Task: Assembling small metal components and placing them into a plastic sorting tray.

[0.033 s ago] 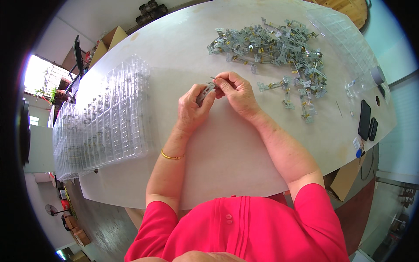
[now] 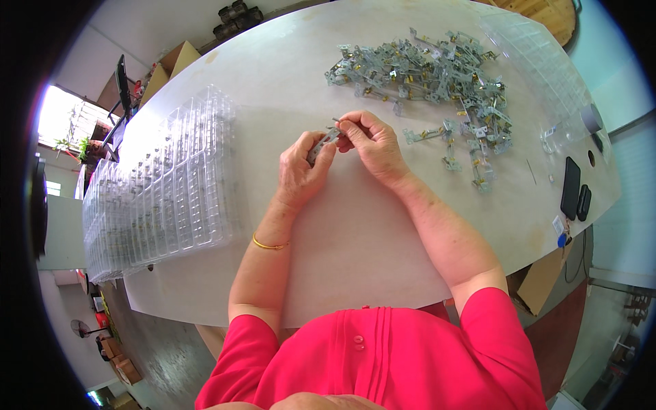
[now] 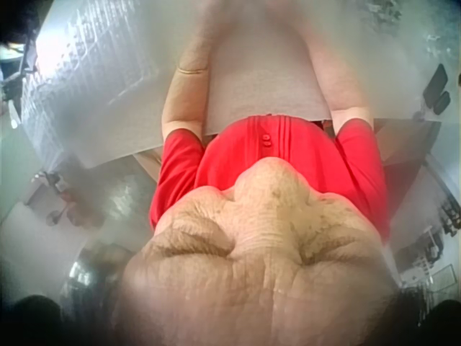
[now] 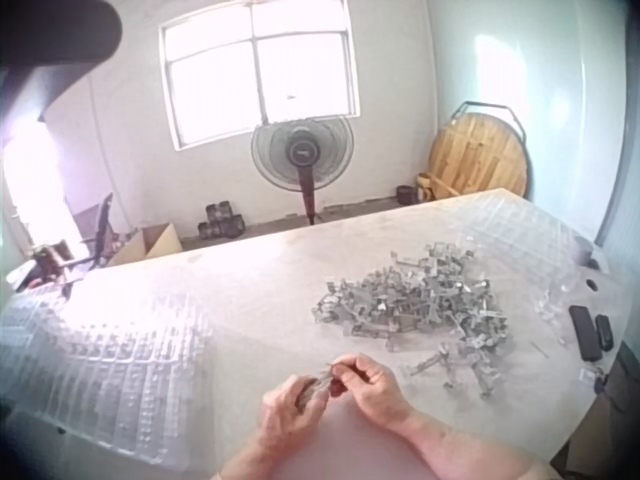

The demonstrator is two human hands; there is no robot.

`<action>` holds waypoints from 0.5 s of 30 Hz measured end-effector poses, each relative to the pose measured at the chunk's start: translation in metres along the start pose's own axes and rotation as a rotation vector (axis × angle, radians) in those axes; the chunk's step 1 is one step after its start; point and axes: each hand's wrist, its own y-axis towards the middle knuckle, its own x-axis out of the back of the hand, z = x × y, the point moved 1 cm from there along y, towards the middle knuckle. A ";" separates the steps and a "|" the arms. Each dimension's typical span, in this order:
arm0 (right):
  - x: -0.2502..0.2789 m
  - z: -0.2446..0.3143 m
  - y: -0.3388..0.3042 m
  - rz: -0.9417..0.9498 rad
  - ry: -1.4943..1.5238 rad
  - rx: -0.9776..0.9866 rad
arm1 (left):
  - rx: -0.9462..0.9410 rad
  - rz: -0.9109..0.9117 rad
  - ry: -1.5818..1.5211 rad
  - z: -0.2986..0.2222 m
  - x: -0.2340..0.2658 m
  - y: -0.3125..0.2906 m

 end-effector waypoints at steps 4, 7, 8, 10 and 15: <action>0.004 0.001 0.002 -0.061 0.098 -0.024 | 0.175 0.144 -0.202 0.011 0.007 0.000; 0.006 -0.003 0.005 -0.070 0.069 -0.004 | 0.288 0.269 -0.273 0.010 0.007 0.002; 0.007 -0.005 0.005 -0.075 0.033 0.014 | 0.329 0.291 -0.280 0.009 0.007 0.002; 0.008 -0.013 0.006 -0.145 -0.087 0.118 | 0.351 0.223 -0.322 0.003 0.002 0.002; -0.001 0.002 -0.003 -0.201 -0.321 0.230 | 0.461 0.055 -0.391 0.012 -0.003 -0.001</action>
